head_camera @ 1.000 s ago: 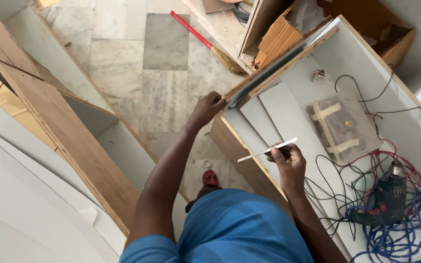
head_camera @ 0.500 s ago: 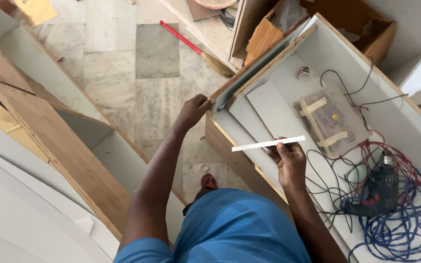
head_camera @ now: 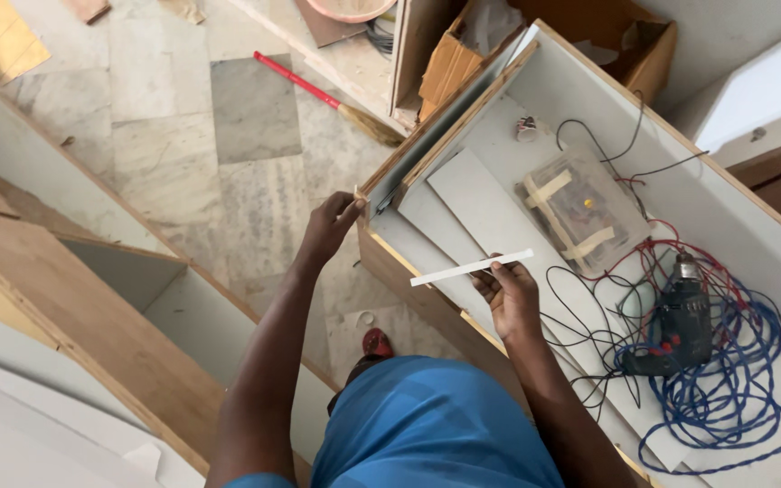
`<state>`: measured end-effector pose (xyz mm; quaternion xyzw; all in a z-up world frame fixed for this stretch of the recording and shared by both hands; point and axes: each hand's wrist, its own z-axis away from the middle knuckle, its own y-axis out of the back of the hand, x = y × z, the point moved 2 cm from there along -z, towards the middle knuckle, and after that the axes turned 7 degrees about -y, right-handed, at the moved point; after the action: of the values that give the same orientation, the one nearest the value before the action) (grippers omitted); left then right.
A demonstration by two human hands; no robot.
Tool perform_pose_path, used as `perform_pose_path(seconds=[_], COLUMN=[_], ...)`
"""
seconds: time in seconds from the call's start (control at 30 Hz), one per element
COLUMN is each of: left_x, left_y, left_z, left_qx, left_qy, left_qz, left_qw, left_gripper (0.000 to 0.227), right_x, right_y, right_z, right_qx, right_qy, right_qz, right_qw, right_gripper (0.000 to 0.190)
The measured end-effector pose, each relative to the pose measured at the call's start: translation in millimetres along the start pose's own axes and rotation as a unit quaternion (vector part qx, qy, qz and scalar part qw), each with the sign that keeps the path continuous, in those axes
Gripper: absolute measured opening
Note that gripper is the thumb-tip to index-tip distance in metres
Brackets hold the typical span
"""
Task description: The person applies a white adhesive from a yellow container onto a thin white strip using a stick. They then press the strip onto the edge of a wooden furniture frame and smooth it down. The person repeats this process on different sections of the frame.
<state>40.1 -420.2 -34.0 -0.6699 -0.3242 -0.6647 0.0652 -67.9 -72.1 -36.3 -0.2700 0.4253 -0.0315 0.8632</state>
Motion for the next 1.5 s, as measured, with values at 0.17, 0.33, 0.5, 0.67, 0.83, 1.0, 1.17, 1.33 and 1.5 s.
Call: perform_pose_path(seconds=[0.17, 0.33, 0.5, 0.67, 0.83, 1.0, 1.17, 1.33, 1.5], left_x=[-12, -23, -26, 18, 48, 48, 36, 25, 19], left_y=[-5, -15, -25, -18, -27, -35, -40, -41, -43], left_z=[2, 17, 39, 30, 5, 12, 10, 12, 14], left_qx=[0.014, 0.060, 0.126, 0.170, 0.121, 0.141, 0.165, 0.175, 0.189], left_qy=[-0.048, -0.038, 0.001, -0.013, -0.052, -0.008, -0.080, -0.098, -0.120], left_qz=[-0.033, -0.037, -0.072, -0.118, -0.256, -0.227, -0.259, -0.256, -0.234], left_qw=[0.998, 0.997, 0.989, 0.978, 0.958, 0.964, 0.948, 0.945, 0.946], left_gripper=[0.025, 0.023, 0.037, 0.066, 0.044, 0.038, 0.039, 0.042, 0.042], right_x=[15, 11, -10, -26, -24, -14, 33, 87, 116], right_y=[37, 80, 86, 63, 64, 70, -2, -85, -111], right_z=[-38, -82, -159, -227, -252, -244, -184, -150, -165], right_qx=[0.077, 0.110, 0.072, 0.046, 0.045, 0.105, -0.024, -0.159, -0.225], right_qy=[-0.032, -0.056, -0.075, -0.063, -0.033, 0.039, 0.125, 0.151, 0.315], right_qz=[0.020, 0.051, 0.052, 0.204, 0.297, 0.286, 0.470, 0.480, 0.538], right_qw=[0.996, 0.991, 0.993, 0.976, 0.953, 0.951, 0.874, 0.850, 0.749], right_gripper=[0.017, 0.016, 0.014, 0.013, 0.003, 0.004, 0.016, 0.021, 0.012])
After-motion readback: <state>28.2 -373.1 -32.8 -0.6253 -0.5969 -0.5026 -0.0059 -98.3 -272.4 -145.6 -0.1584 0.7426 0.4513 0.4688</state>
